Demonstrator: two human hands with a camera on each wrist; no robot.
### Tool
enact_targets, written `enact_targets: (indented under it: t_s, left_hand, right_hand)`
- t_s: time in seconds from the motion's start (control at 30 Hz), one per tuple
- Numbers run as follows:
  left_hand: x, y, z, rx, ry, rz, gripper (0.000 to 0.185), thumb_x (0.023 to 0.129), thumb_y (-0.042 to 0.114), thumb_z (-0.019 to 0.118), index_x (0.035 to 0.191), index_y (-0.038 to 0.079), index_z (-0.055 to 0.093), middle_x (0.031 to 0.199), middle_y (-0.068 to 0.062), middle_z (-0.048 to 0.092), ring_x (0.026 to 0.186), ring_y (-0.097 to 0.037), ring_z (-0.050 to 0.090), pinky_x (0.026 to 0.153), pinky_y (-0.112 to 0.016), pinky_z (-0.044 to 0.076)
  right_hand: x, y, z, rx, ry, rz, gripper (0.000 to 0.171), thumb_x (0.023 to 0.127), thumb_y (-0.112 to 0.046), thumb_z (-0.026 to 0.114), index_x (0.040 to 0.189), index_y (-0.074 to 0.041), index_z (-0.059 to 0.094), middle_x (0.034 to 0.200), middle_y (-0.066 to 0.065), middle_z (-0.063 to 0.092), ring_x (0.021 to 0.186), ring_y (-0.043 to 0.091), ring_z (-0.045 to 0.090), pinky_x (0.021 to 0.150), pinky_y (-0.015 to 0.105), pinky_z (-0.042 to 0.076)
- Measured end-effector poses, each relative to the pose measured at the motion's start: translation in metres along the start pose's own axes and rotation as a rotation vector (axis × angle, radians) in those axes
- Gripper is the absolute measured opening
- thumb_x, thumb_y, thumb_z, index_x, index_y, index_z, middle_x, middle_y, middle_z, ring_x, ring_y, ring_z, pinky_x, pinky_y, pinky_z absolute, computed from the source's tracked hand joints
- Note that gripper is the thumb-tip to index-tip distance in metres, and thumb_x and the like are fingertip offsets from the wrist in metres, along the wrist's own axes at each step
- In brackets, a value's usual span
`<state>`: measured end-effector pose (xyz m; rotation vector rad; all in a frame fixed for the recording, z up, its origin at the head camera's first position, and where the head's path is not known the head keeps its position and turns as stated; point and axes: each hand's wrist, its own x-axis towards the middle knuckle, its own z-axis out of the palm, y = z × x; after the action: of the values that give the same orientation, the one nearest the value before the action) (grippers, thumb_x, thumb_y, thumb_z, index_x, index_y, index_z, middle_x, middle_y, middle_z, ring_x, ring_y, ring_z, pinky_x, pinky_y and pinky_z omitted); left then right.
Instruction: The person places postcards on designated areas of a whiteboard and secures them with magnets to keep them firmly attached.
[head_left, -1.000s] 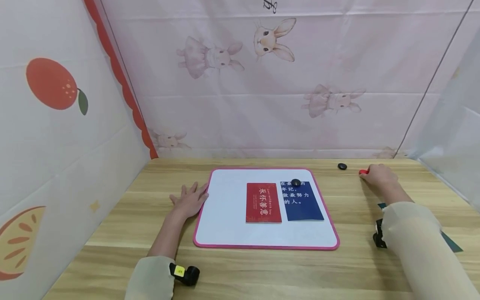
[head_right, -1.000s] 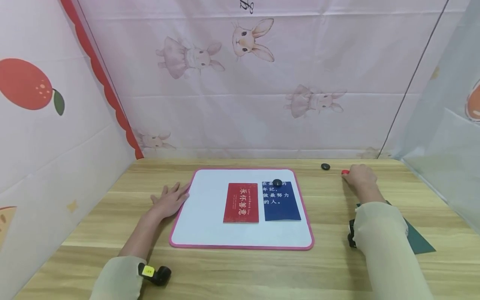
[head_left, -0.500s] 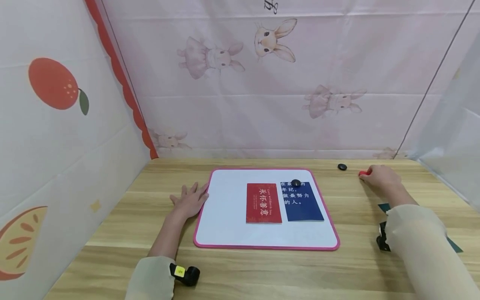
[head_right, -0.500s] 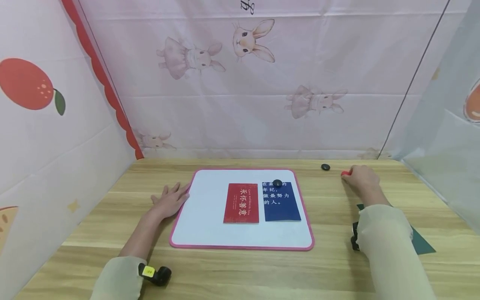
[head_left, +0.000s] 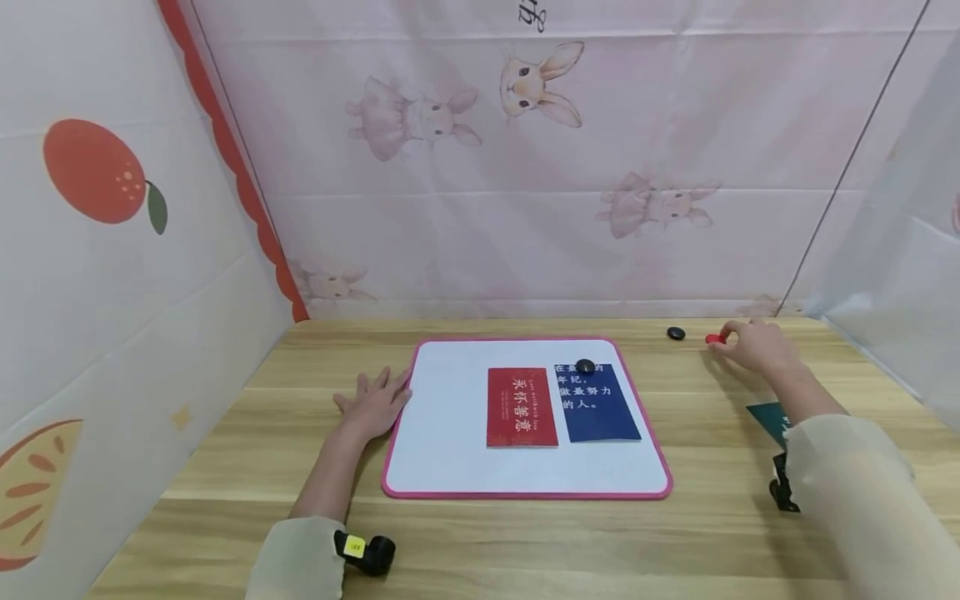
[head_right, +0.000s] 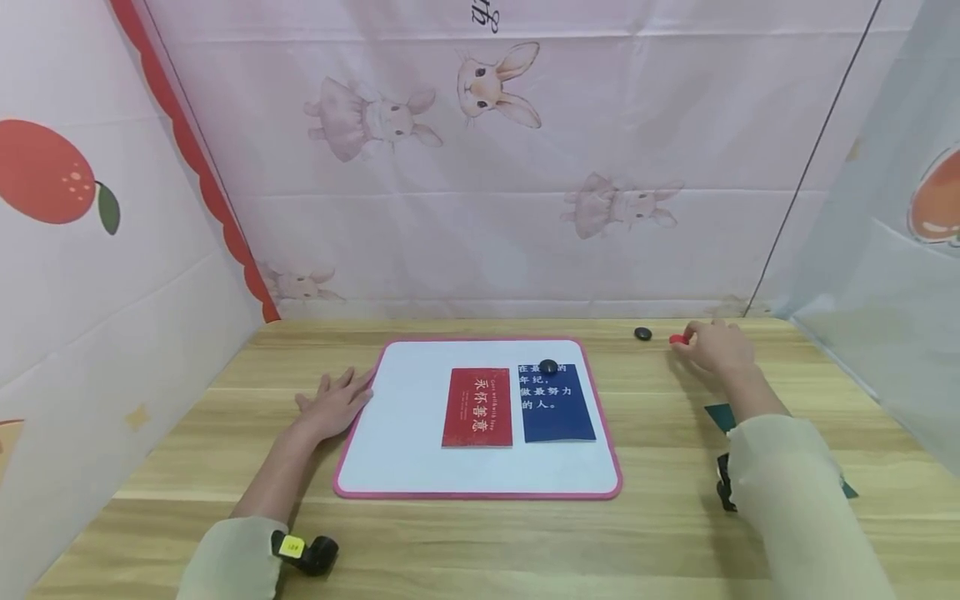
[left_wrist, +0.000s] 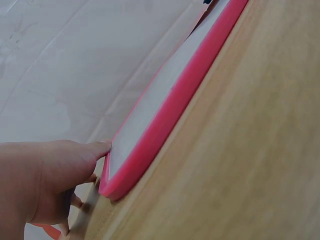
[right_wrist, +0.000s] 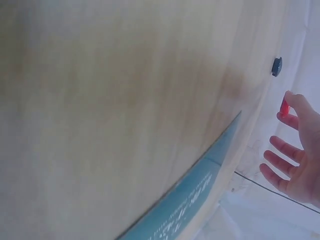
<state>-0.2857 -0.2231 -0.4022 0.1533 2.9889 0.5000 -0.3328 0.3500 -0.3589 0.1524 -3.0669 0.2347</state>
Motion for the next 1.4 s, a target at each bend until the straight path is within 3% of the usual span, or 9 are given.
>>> enact_targets:
  t_s: [0.27,0.77,1.4]
  left_hand:
    - [-0.002,-0.003,0.000,-0.005,-0.003,-0.003,0.052,0.100,0.038,0.031,0.147,0.016,0.024,0.148,-0.023,0.013,0.130,-0.052,-0.005,0.086,-0.075,-0.008]
    - [-0.003,-0.003,0.003,-0.017,-0.012,-0.012,0.053,0.099,0.039,0.031,0.147,0.017,0.024,0.149,-0.023,0.013,0.130,-0.051,-0.005,0.087,-0.074,-0.009]
    - [-0.001,0.000,0.000,0.000,0.006,0.002,0.052,0.099,0.038,0.031,0.147,0.017,0.025,0.148,-0.023,0.014,0.130,-0.052,-0.004,0.087,-0.075,-0.008]
  right_hand:
    - [-0.001,-0.007,-0.001,-0.031,0.013,-0.042,0.043,0.087,-0.038,0.059,0.108,0.000,0.057,0.099,0.038,0.048,0.075,0.045,0.050,0.049,0.040,0.042]
    - [-0.009,-0.015,0.003,-0.015,0.027,-0.078,0.040,0.087,-0.038,0.060,0.107,-0.003,0.058,0.097,0.034,0.048,0.065,0.036,0.049,0.044,0.037,0.040]
    - [-0.012,-0.029,0.000,-0.029,0.068,-0.133,0.039,0.085,-0.035,0.063,0.108,-0.003,0.059,0.095,0.030,0.051,0.073,0.039,0.052,0.045,0.040,0.043]
